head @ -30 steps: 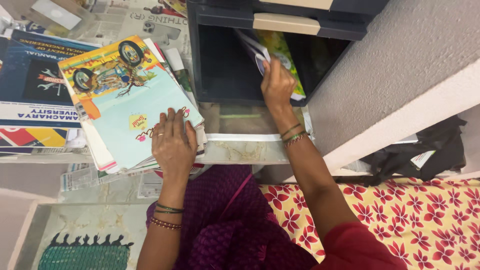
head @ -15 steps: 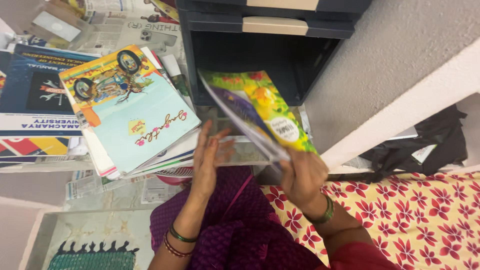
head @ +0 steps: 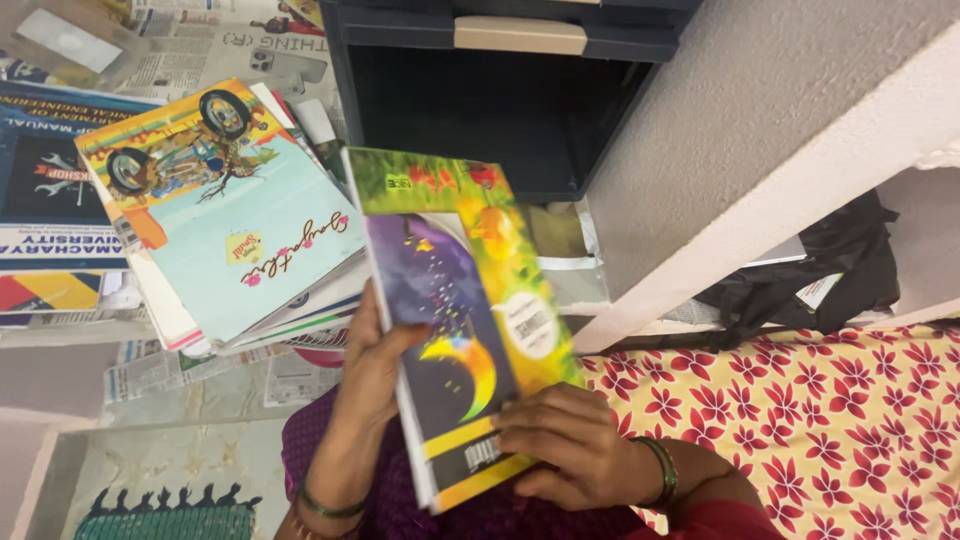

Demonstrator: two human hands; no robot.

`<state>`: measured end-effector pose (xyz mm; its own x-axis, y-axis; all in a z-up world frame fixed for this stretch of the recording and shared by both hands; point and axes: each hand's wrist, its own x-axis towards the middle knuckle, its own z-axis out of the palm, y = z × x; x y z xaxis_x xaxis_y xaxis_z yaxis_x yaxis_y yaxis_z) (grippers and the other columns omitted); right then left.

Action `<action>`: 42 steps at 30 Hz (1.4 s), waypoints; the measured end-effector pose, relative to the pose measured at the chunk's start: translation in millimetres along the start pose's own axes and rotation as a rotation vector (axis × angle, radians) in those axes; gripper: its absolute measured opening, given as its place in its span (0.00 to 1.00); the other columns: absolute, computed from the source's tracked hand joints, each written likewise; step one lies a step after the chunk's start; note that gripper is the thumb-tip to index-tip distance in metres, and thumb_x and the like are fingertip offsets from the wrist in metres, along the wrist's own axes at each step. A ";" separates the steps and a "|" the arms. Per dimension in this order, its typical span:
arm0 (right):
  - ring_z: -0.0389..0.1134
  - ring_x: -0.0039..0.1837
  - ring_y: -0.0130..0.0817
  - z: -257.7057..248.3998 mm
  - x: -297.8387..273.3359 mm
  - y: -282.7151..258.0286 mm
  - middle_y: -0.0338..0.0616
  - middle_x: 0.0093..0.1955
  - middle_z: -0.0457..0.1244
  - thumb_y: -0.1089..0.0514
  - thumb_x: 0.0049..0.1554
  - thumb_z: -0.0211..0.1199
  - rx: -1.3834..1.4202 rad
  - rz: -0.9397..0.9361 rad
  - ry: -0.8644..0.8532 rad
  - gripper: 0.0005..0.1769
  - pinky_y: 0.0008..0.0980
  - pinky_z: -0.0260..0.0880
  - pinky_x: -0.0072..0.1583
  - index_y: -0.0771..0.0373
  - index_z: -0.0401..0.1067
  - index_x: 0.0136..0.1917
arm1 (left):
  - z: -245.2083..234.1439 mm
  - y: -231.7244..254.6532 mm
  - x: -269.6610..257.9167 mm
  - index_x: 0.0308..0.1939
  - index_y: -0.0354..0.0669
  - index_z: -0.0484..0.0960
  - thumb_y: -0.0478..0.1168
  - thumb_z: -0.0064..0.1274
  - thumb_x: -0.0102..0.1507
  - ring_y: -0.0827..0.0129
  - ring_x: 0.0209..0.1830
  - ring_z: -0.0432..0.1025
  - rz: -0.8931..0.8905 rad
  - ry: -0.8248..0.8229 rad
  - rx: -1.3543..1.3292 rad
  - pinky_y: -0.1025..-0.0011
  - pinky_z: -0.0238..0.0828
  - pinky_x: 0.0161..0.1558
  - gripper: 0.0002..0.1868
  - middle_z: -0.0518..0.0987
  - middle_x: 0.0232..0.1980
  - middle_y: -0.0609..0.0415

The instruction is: The person sorts through a stack of books and papers, moving them from the floor and into a plastic storage drawer unit.

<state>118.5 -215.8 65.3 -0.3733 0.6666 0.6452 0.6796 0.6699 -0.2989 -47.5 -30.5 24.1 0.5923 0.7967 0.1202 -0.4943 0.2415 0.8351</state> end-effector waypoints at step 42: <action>0.74 0.57 0.40 93.3 38.0 111.5 0.52 0.61 0.69 0.57 0.64 0.58 0.236 0.634 0.107 0.19 0.36 0.76 0.56 0.65 0.69 0.67 | -210.2 97.0 21.5 0.71 0.31 0.72 0.34 0.53 0.69 0.66 0.68 0.68 0.574 0.681 0.693 0.69 0.70 0.65 0.25 0.74 0.68 0.48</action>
<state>121.2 -85.3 -9.2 0.1241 0.9258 0.3570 0.5857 0.2220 -0.7795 -216.4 126.4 -5.2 -0.1839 0.8784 0.4412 0.0039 -0.4482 0.8939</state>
